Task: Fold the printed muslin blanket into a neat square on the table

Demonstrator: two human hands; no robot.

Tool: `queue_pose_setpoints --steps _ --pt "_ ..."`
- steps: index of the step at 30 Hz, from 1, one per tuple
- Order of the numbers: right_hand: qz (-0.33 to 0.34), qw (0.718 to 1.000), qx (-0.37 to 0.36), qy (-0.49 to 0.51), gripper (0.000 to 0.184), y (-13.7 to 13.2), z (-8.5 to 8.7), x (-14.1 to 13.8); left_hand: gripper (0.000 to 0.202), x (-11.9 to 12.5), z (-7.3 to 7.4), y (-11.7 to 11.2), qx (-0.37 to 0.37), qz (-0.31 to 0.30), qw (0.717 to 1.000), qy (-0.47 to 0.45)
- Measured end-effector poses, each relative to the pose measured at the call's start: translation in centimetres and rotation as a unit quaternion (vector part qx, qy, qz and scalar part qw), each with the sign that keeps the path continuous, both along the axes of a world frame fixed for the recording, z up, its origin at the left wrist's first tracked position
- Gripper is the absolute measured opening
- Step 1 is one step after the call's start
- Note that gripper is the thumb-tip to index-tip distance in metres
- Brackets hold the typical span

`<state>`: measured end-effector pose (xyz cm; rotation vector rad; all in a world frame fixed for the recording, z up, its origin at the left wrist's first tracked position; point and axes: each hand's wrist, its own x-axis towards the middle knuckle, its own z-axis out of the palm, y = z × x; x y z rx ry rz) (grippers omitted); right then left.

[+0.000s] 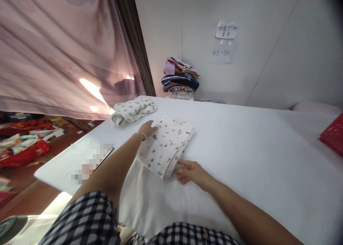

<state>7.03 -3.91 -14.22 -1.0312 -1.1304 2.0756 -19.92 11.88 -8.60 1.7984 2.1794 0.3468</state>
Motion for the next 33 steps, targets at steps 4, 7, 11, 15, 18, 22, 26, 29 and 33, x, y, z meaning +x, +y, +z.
queue_pose_setpoints --steps 4,7,11,15,18,22,26,29,33 --pt "-0.102 0.995 0.016 0.011 0.042 1.3 -0.3 1.6 0.046 2.8 0.2 -4.0 0.066 -0.031 0.997 -0.003" --pt "-0.169 0.985 0.025 0.031 0.042 2.3 -0.6 2.4 0.044 5.8 0.0 -8.6 0.075 -0.109 0.991 -0.034" --pt "-0.176 0.983 0.035 0.035 0.042 2.6 -1.0 2.5 0.054 9.3 -1.2 -14.3 0.091 -0.177 0.98 0.005" --pt "-0.196 0.979 0.054 0.026 0.044 2.8 -1.1 3.1 0.07 10.5 -3.2 -18.0 0.133 -0.178 0.972 0.076" --pt "-0.226 0.971 0.074 -0.003 0.047 4.3 -0.4 4.0 0.066 10.0 -4.3 -19.0 0.145 -0.169 0.97 0.098" --pt "-0.234 0.953 0.138 -0.135 0.053 8.5 1.1 4.8 0.059 9.3 -4.6 -19.0 0.153 -0.169 0.969 0.098" --pt "-0.196 0.943 0.163 -0.214 0.061 13.5 2.3 3.8 0.061 9.1 -4.6 -18.9 0.158 -0.171 0.968 0.093" --pt "-0.147 0.94 0.174 -0.254 0.063 16.3 2.7 2.5 0.065 9.2 -4.8 -19.0 0.156 -0.172 0.969 0.088" --pt "-0.073 0.936 0.171 -0.299 0.053 18.6 3.2 1.2 0.066 9.4 -4.7 -19.0 0.15 -0.169 0.971 0.083"
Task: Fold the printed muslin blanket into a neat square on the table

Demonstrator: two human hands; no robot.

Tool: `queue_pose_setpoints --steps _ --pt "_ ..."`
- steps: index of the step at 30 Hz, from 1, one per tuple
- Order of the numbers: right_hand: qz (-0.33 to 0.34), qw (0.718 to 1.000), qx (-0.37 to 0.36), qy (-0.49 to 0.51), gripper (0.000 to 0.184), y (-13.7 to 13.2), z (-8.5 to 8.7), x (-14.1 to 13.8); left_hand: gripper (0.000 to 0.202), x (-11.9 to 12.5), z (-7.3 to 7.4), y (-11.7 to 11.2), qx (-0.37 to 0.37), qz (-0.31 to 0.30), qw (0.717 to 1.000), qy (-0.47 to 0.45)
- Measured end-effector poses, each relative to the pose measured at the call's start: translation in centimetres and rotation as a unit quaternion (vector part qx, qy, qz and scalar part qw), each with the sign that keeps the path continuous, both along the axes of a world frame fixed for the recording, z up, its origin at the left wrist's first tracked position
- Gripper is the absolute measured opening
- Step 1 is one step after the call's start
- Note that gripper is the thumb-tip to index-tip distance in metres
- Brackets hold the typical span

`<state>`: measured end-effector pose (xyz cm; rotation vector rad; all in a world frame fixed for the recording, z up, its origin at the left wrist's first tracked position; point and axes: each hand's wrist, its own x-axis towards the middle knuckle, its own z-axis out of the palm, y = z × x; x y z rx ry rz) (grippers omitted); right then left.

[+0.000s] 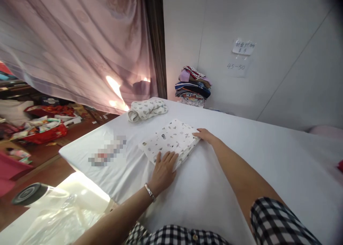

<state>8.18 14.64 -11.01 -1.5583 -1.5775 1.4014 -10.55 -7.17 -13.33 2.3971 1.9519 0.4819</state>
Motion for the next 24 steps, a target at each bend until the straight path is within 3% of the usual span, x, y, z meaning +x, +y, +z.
queue_pose_setpoints --steps 3,6,11,15,17,20,22,24 --pt "0.031 0.998 -0.036 -0.029 0.04 0.3 0.6 -0.2 0.064 -0.8 0.8 -0.1 -0.011 -0.006 1.0 -0.002" --pt "0.044 0.997 -0.059 -0.024 0.036 -1.3 1.0 0.5 0.064 -2.9 1.9 -0.5 -0.034 -0.053 0.998 0.005" --pt "0.074 0.991 -0.09 0.068 0.043 -9.5 0.6 3.8 0.064 -7.4 2.2 -1.6 -0.04 -0.109 0.993 0.015" --pt "0.066 0.957 -0.16 0.233 0.047 -16.6 -0.4 5.9 0.07 -8.9 1.8 -2.3 -0.063 -0.102 0.993 0.011" --pt "0.052 0.947 -0.169 0.269 0.045 -18.3 -0.7 6.2 0.07 -8.8 2.3 -2.4 -0.088 -0.087 0.992 0.001" --pt "0.04 0.941 -0.165 0.293 0.046 -18.4 -0.8 6.2 0.059 -7.1 3.8 -2.0 -0.11 -0.096 0.989 -0.026" --pt "0.045 0.946 -0.157 0.28 0.045 -17.7 -1.0 6.2 0.047 -4.9 4.8 -1.4 -0.106 -0.108 0.987 -0.059" --pt "0.049 0.969 -0.116 0.215 0.045 -16.9 -1.3 6.2 0.037 -1.8 5.4 -0.7 -0.097 -0.093 0.985 -0.107"
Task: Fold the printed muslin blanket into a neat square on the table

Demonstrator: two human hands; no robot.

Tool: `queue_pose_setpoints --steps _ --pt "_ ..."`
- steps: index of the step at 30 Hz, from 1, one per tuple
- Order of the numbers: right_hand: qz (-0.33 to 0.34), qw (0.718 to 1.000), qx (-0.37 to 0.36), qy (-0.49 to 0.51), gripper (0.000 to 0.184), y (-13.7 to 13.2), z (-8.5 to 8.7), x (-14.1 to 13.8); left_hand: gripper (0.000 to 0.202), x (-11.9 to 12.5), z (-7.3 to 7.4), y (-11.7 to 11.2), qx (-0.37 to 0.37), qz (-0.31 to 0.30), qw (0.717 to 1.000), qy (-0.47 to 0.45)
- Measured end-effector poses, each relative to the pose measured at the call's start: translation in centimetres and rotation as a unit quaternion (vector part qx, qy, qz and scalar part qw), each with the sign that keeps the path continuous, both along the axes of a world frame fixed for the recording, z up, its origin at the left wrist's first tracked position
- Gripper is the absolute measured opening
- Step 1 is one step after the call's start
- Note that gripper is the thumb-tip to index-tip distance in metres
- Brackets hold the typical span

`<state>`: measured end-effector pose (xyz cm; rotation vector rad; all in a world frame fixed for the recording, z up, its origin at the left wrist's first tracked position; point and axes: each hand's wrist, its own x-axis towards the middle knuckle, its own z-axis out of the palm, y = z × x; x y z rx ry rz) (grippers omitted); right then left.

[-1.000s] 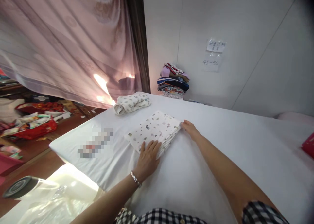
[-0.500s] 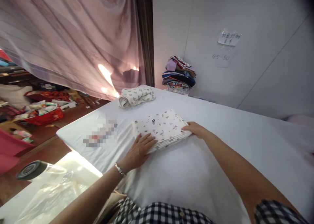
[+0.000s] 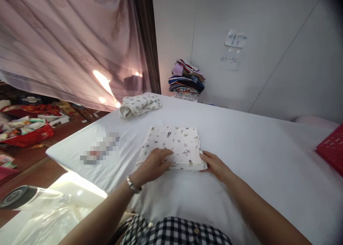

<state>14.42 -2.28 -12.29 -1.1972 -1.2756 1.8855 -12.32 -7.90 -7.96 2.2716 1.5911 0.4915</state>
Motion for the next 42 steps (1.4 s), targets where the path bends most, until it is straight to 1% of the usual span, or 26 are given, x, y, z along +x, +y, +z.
queue_pose_setpoints --steps 1,2,4,5,6,8,11,15,17,19,21,24,27,31,34,37,39,42 --pt "-0.013 0.997 0.046 -0.054 0.045 0.3 -0.2 0.1 0.034 1.7 0.1 0.4 -0.002 0.014 1.0 -0.026" --pt "-0.037 0.987 0.105 -0.115 0.044 0.5 -0.4 0.2 0.033 3.3 0.0 0.9 -0.003 0.033 0.998 -0.048" --pt "-0.095 0.947 0.227 -0.206 0.038 0.8 -0.9 0.6 0.031 6.4 -0.3 1.9 -0.001 0.047 0.997 -0.068" --pt "-0.115 0.931 0.267 -0.222 0.033 0.8 -1.1 0.8 0.03 7.6 -0.5 2.5 0.001 0.052 0.996 -0.067" --pt "-0.122 0.926 0.285 -0.217 0.029 0.7 -1.3 0.9 0.03 8.7 -0.7 3.0 -0.002 0.056 0.997 -0.06" --pt "-0.11 0.941 0.27 -0.171 0.024 0.4 -1.8 1.0 0.033 10.2 -1.2 3.9 -0.02 0.073 0.997 -0.034" --pt "-0.097 0.962 0.223 -0.124 0.022 0.0 -2.3 0.9 0.037 11.3 -1.5 4.6 -0.055 0.098 0.994 0.011" --pt "-0.098 0.968 0.204 -0.108 0.019 -0.1 -2.1 0.7 0.035 11.4 -1.3 4.4 -0.074 0.107 0.991 0.03" --pt "-0.1 0.968 0.207 -0.104 0.018 0.0 -1.7 0.8 0.032 11.2 -1.0 3.9 -0.083 0.1 0.991 0.016" --pt "-0.087 0.97 0.2 -0.108 0.017 0.0 -1.2 1.1 0.031 11.0 -0.7 3.3 -0.085 0.086 0.993 -0.001" --pt "-0.048 0.975 0.182 -0.118 0.016 -0.1 -0.8 1.3 0.03 10.9 -0.7 2.7 -0.075 0.071 0.995 -0.008" --pt "0.001 0.979 0.16 -0.129 0.015 -0.2 -0.4 1.6 0.024 10.9 -1.1 2.2 -0.05 0.056 0.997 0.0" --pt "0.007 0.977 0.159 -0.139 0.014 -0.4 -0.1 1.7 0.017 10.9 -1.6 2.2 -0.034 0.043 0.999 0.001" --pt "0.023 0.977 0.153 -0.15 0.013 -0.6 0.1 1.7 0.016 10.5 -2.0 2.3 -0.029 0.011 0.999 -0.022" --pt "0.031 0.981 0.136 -0.138 0.013 -0.7 -0.1 1.8 0.015 10.2 -2.1 2.5 -0.029 -0.008 0.998 -0.051" --pt "0.028 0.985 0.118 -0.12 0.014 -0.7 -0.2 1.8 0.018 10.1 -2.2 2.4 -0.025 0.0 0.995 -0.093" --pt "0.025 0.988 0.112 -0.107 0.012 -0.7 -0.3 1.7 0.019 10.3 -2.2 2.2 -0.009 0.007 0.994 -0.112" --pt "0.03 0.988 0.114 -0.102 0.011 -0.6 -0.3 1.7 0.019 11.0 -2.3 1.8 0.03 0.006 0.996 -0.088"
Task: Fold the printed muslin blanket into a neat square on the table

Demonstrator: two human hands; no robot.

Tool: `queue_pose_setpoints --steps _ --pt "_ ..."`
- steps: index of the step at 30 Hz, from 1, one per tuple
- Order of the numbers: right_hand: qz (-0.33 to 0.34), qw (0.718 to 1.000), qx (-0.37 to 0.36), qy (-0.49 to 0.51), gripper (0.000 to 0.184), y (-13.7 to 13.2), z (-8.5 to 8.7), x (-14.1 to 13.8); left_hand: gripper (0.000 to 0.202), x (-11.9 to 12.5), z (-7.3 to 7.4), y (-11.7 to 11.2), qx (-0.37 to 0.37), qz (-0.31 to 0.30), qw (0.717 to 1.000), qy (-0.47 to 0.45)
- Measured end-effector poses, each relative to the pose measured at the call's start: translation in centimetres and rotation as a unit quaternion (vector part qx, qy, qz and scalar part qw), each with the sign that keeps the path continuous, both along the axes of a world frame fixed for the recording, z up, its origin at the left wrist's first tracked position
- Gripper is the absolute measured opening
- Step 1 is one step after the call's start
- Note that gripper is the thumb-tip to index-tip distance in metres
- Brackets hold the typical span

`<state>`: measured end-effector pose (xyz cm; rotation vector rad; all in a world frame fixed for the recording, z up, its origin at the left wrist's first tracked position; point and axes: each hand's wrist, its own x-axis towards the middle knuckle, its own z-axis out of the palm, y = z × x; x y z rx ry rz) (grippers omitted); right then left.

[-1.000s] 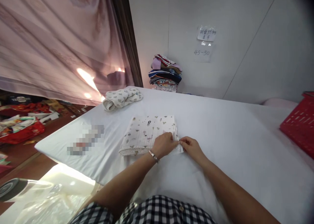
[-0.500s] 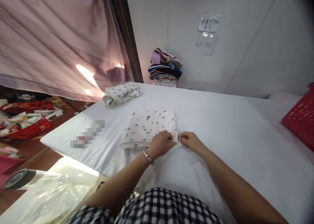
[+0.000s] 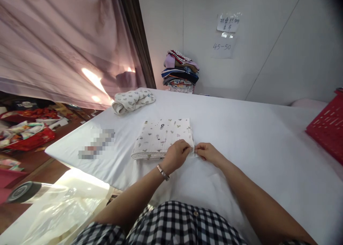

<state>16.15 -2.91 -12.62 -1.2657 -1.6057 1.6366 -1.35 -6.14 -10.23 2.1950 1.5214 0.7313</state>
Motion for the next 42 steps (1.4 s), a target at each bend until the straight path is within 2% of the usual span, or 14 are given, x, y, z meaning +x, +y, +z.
queue_pose_setpoints --steps 4,13,15,19,22,31,37,42 --pt "0.003 1.0 -0.004 -0.001 0.012 0.1 -0.1 0.2 0.022 0.7 -0.4 -0.6 0.025 0.002 0.998 0.06" --pt "-0.001 0.999 -0.036 0.031 0.014 0.2 -0.3 0.1 0.015 0.8 -0.8 -1.2 0.046 0.001 0.994 0.099" --pt "-0.002 0.999 -0.037 0.031 0.014 0.2 0.0 0.3 0.012 0.7 -0.8 -0.9 0.033 0.012 0.996 0.082" --pt "-0.007 0.999 -0.037 0.01 0.013 0.4 0.6 0.9 0.018 0.2 -0.5 -0.2 -0.026 0.049 0.998 -0.017" --pt "0.015 0.999 -0.05 -0.006 0.012 0.4 0.9 1.2 0.021 -0.1 -0.4 0.0 -0.052 0.066 0.995 -0.058" --pt "0.036 0.996 -0.025 -0.074 0.013 -0.2 0.8 0.6 0.02 0.1 -0.4 -0.4 -0.046 0.063 0.996 -0.048" --pt "-0.01 0.999 -0.014 -0.042 0.013 0.1 0.3 0.6 0.018 0.1 -0.5 -0.5 -0.026 0.053 0.998 -0.031" --pt "0.003 0.999 -0.028 -0.022 0.018 -0.2 0.3 0.1 0.017 0.3 -0.5 -0.8 0.012 0.037 0.999 -0.007"
